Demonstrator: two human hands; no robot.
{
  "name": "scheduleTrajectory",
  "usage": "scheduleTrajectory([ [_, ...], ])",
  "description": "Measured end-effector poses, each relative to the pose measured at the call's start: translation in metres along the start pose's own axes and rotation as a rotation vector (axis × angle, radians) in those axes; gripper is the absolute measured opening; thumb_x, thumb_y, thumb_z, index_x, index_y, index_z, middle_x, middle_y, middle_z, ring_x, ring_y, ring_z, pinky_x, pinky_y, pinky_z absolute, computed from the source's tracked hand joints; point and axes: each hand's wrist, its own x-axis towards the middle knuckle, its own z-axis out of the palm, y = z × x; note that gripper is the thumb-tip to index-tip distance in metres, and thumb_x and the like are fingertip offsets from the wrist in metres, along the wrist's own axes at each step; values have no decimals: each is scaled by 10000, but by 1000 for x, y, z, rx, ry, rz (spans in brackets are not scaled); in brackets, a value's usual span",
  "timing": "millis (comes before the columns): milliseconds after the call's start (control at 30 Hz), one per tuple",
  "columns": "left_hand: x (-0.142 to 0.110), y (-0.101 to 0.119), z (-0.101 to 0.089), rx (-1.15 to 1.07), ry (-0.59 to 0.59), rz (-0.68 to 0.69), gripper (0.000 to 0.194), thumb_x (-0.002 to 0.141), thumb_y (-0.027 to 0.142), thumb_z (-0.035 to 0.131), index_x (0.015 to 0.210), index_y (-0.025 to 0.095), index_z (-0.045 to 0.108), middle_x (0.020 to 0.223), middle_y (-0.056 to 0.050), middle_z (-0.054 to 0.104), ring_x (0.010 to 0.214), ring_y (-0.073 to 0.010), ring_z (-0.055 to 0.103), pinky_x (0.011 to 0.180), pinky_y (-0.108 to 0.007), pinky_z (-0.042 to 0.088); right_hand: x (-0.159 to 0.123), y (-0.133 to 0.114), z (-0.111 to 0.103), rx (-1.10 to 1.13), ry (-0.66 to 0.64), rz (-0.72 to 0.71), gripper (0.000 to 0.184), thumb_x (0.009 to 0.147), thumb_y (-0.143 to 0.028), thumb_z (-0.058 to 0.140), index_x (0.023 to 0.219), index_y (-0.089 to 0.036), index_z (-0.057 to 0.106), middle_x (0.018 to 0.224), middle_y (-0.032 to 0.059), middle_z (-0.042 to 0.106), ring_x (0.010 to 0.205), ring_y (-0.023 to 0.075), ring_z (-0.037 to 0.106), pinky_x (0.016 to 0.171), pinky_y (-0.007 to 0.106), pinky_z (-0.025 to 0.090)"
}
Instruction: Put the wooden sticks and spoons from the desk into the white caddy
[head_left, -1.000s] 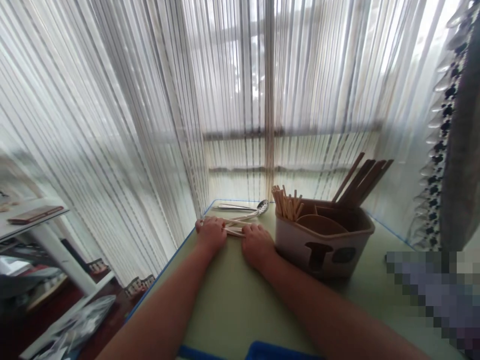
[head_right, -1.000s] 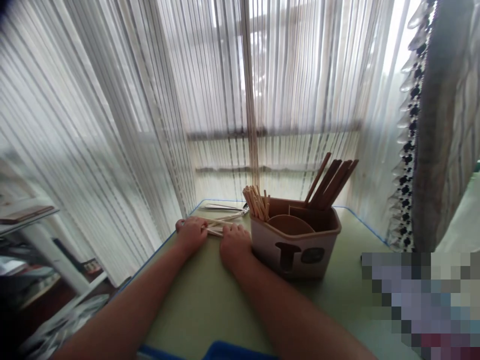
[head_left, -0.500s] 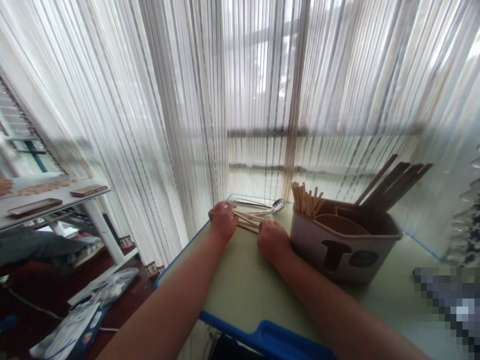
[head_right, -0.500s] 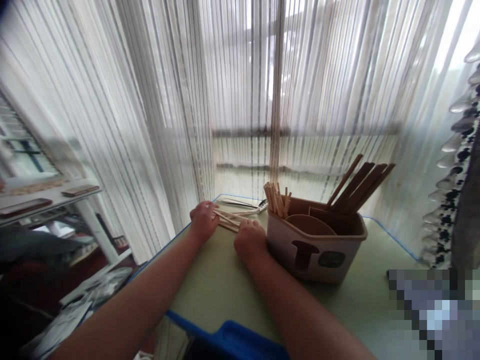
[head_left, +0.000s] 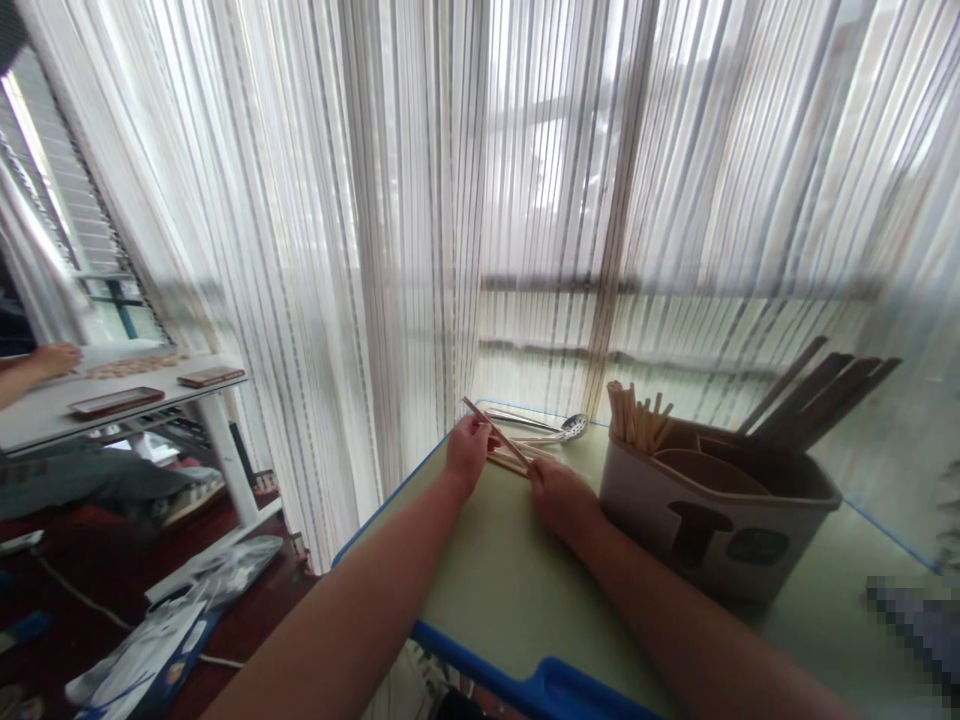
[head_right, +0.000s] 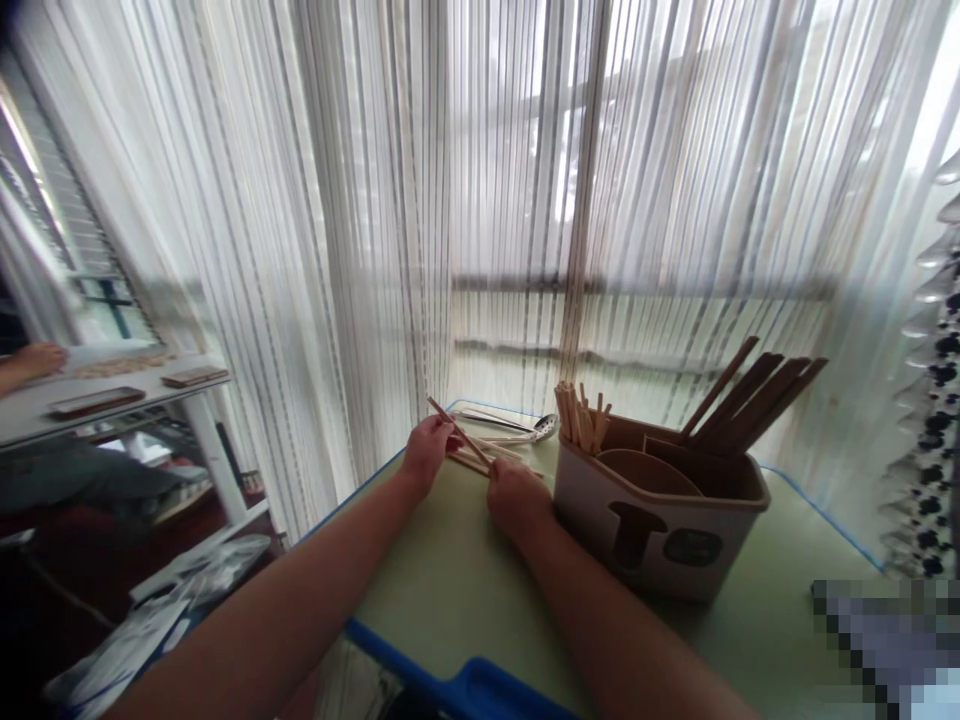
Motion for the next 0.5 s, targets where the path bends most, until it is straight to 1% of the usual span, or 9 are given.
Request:
scheduleTrajectory([
  [167,2,-1,-3,76,4,61,117,712,256,531,755,148,549,645,-3,620,465,-93,566,443,-186,410,0,1,1,-18,6,6,283,875,-296,324,818,-191,580,840,53,642,733,156,551,598,258,294],
  [300,1,1,-4,77,12,60,138,699,278,551,737,147,564,637,-2,616,465,-83,548,453,-181,400,0,-1,0,-24,18,7,282,871,-295,331,862,-198,596,870,57,647,760,167,565,609,261,310],
  [367,1,5,-4,58,1,29,161,693,293,556,731,139,583,649,-11,620,471,-80,545,452,-180,388,0,-1,-2,-34,31,9,278,868,-287,337,877,-196,600,871,62,646,760,170,569,615,262,319],
  [500,1,13,-5,-12,-118,-84,233,692,339,552,757,130,631,697,-37,643,508,-89,565,457,-185,372,-1,-2,-8,-40,72,-95,290,878,-265,322,898,-176,597,869,70,644,754,161,572,642,252,341],
])
